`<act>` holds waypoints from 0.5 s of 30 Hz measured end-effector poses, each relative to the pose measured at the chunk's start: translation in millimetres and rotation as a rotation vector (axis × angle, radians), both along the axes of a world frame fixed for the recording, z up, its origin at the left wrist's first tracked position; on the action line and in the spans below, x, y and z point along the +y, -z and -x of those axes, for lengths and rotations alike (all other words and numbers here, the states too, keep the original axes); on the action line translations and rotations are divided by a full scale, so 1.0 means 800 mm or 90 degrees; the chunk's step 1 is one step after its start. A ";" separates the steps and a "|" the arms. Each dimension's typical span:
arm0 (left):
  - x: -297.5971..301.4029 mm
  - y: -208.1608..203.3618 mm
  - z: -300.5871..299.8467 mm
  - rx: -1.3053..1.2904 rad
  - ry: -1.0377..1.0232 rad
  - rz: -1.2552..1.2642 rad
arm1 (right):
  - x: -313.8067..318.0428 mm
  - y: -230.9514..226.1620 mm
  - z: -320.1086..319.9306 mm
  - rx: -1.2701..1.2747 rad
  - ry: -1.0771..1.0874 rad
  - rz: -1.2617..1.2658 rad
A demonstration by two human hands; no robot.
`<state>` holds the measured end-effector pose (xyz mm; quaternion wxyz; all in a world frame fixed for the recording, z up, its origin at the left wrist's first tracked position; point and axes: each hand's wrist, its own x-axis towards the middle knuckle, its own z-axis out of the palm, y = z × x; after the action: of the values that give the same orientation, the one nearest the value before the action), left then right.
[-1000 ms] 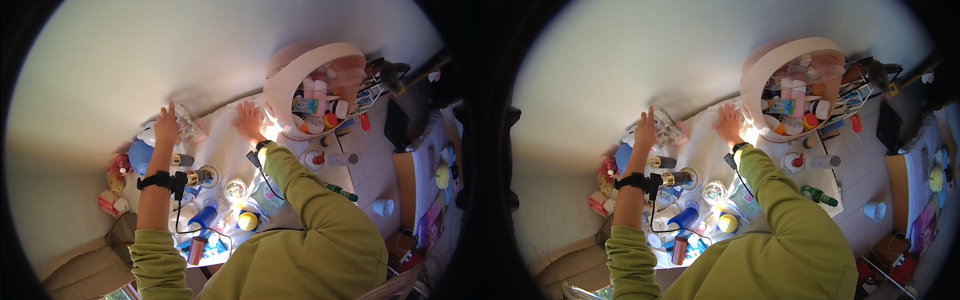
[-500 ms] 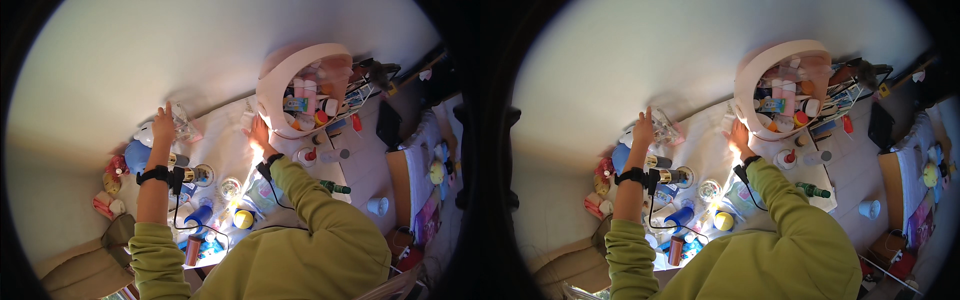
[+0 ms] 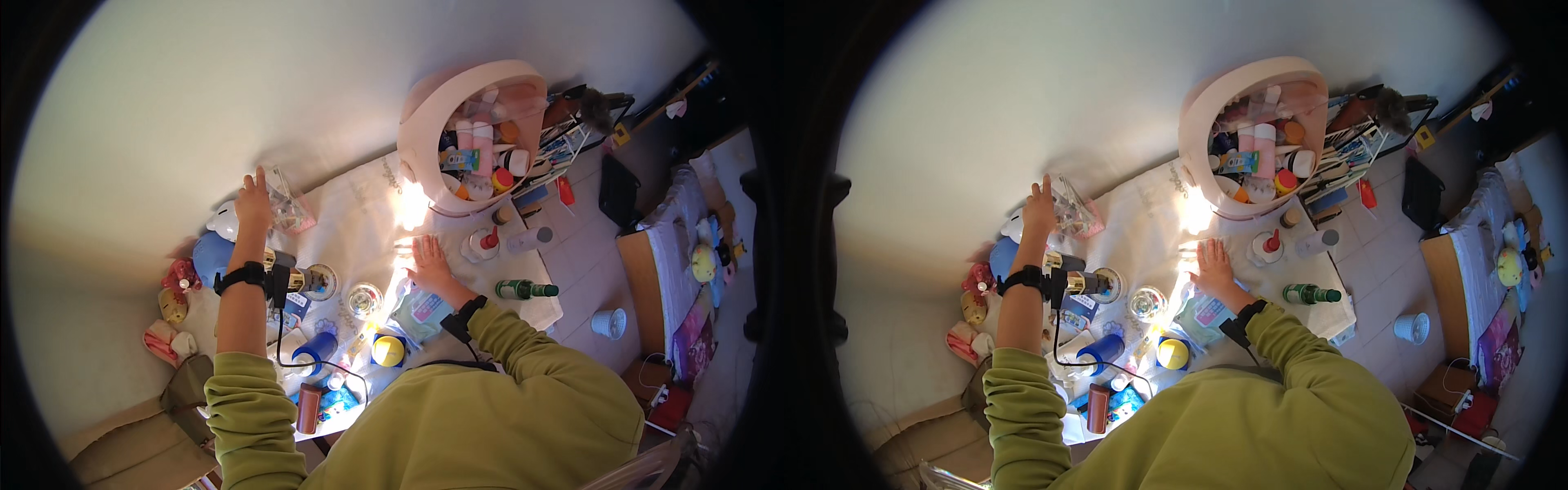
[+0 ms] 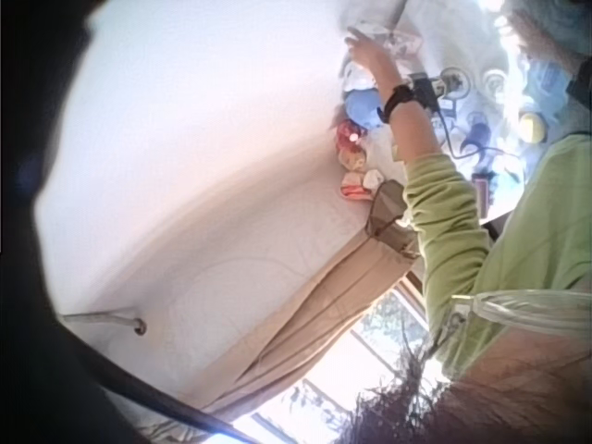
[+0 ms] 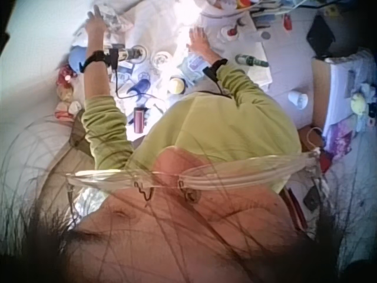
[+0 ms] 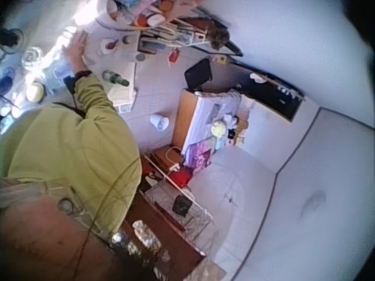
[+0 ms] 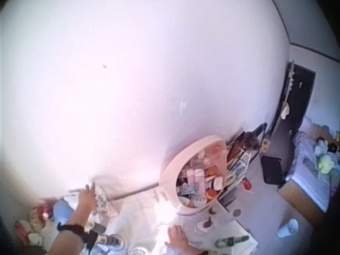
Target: The person wipes a cluttered tabletop with a white cloth, moving small items such as bottles, containers, and plush toys aside to reach different areas. They repeatedly wipe sections of the surface and reposition objects to continue cleaning.
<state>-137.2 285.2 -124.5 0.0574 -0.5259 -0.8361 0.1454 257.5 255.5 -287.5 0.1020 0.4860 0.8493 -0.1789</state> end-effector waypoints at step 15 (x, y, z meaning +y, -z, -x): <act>-0.003 0.003 0.003 -0.019 0.016 -0.032 | 0.016 0.042 -0.007 0.048 0.046 -0.053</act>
<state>-139.4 282.7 -127.1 0.0603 -0.5370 -0.8334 0.1158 262.8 268.3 -320.7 0.0433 0.5131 0.8412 -0.1652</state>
